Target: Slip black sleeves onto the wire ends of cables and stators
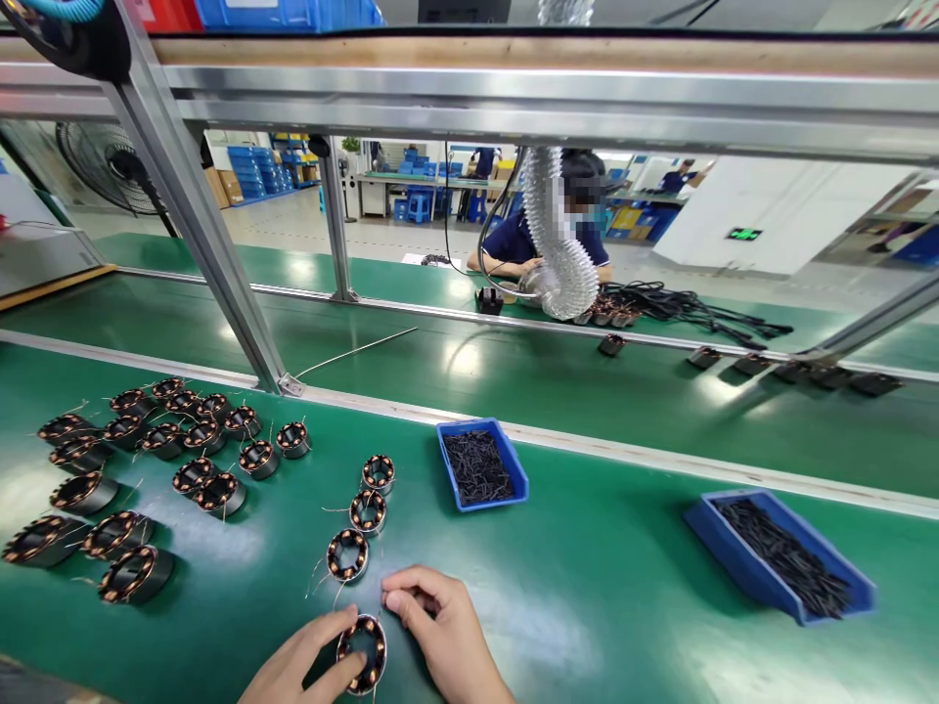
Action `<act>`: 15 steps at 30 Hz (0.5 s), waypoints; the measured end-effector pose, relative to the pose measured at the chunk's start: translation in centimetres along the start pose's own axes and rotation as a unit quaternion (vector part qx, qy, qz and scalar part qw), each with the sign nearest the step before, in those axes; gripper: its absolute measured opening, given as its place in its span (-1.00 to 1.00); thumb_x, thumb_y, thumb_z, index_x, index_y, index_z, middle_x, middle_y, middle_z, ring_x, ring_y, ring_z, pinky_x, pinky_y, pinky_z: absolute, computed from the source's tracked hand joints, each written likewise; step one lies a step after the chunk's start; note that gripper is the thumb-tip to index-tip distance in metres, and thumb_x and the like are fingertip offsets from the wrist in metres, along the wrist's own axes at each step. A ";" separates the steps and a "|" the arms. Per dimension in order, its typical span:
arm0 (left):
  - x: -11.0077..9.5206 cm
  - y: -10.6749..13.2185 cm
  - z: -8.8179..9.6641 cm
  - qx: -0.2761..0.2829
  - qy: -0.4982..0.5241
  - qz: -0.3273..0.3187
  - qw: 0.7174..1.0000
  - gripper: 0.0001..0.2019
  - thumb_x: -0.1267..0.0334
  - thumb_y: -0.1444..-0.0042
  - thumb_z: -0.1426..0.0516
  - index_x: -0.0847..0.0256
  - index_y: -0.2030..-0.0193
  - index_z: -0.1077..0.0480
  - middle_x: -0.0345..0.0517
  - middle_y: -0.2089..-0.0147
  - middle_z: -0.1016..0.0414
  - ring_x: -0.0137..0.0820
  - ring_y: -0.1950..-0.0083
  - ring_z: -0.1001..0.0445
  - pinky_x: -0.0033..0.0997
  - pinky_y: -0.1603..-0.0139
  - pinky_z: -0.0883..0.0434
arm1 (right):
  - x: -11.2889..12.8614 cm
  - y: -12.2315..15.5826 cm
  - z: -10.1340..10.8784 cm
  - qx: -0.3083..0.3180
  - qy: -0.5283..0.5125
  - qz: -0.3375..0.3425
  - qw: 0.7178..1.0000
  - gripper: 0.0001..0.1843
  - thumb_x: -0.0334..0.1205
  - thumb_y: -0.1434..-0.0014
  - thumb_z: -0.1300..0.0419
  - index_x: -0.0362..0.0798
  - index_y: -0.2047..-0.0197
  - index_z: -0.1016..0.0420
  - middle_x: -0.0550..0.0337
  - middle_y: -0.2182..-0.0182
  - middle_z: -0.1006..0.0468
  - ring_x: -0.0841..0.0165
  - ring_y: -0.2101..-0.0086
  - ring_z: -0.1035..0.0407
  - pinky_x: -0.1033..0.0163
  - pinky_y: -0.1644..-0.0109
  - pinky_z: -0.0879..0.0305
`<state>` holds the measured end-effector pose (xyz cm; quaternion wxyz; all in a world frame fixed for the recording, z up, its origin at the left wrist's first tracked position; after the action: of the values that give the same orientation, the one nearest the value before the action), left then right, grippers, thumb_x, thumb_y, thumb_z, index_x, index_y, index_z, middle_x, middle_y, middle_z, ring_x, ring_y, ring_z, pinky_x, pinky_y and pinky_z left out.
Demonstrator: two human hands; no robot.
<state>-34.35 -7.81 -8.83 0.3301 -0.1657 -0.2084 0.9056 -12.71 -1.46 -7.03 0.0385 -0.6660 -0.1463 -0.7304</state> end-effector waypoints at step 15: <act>-0.6 -0.1 -0.3 -0.006 -0.041 -0.008 0.999 -0.64 0.21 -0.49 0.12 0.07 0.06 -0.51 -0.10 -0.06 -0.57 -0.44 -0.06 -0.57 -0.56 -0.10 -0.50 | 0.4 0.2 -0.2 0.008 0.078 0.112 0.991 -0.66 0.07 -0.30 -0.24 0.01 0.28 -0.69 0.13 0.38 -0.67 0.32 0.37 -0.52 0.33 0.27 -0.38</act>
<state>-33.79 -8.07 -8.94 0.3275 -0.1288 -0.2289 0.9076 -12.87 -1.62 -6.58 0.1365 -0.6187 -0.0732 -0.7702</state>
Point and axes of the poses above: each hand's wrist, its own y-axis away from the middle knuckle, its own z-axis out of the back of the hand, x = y × z, the point moved 1 cm from there along -y, towards the middle knuckle
